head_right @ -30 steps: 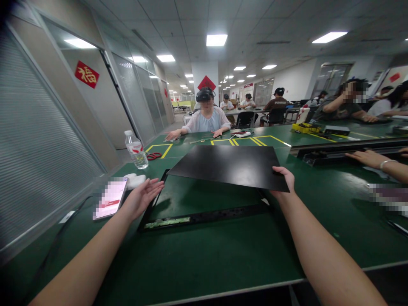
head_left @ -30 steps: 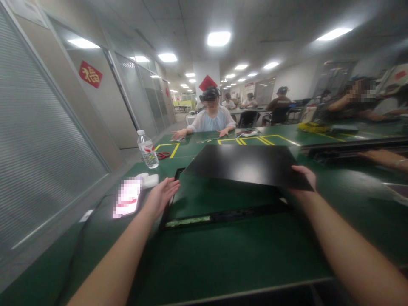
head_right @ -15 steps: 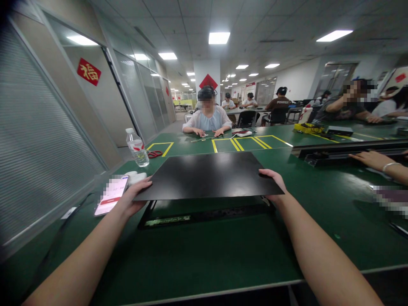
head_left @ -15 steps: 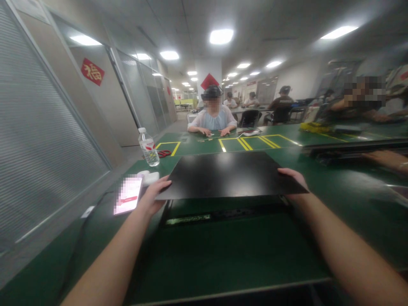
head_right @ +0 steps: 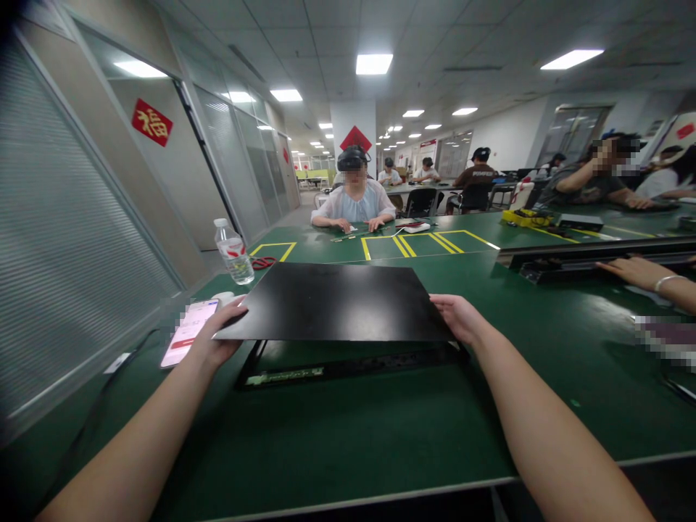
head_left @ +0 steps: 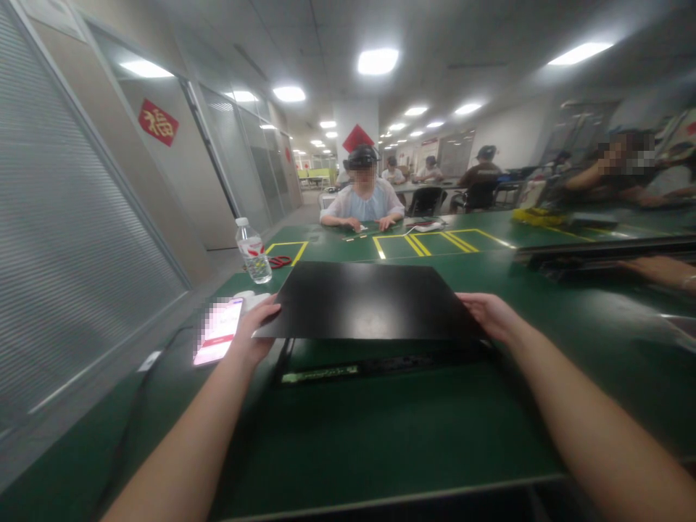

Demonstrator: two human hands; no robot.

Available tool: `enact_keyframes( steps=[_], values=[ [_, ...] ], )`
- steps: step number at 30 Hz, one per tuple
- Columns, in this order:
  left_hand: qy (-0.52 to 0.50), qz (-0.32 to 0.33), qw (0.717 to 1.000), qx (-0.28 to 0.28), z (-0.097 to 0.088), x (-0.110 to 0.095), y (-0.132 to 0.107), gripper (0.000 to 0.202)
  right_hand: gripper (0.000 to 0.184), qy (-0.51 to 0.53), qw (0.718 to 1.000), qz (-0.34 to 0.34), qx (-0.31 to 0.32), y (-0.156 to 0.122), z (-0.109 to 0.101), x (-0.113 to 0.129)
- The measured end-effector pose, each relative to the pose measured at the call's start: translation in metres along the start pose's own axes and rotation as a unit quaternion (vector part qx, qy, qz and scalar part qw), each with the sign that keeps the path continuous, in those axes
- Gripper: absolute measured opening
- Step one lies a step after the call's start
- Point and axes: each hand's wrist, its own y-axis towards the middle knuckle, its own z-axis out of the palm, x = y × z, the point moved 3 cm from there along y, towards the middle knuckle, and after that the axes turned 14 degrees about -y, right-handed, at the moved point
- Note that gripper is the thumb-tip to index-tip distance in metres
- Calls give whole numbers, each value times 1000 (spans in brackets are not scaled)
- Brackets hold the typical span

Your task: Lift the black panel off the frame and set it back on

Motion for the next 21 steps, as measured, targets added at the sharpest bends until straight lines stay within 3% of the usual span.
enact_keyframes(
  steps=[9, 21],
  values=[
    [5, 15, 1000, -3, 8, -3, -6, 39, 50, -34, 997, -21, -63, 8, -6, -3],
    [14, 31, 999, -18, 13, -3, -11, 40, 56, -112, 986, -76, -101, 16, -19, -6]
  ],
)
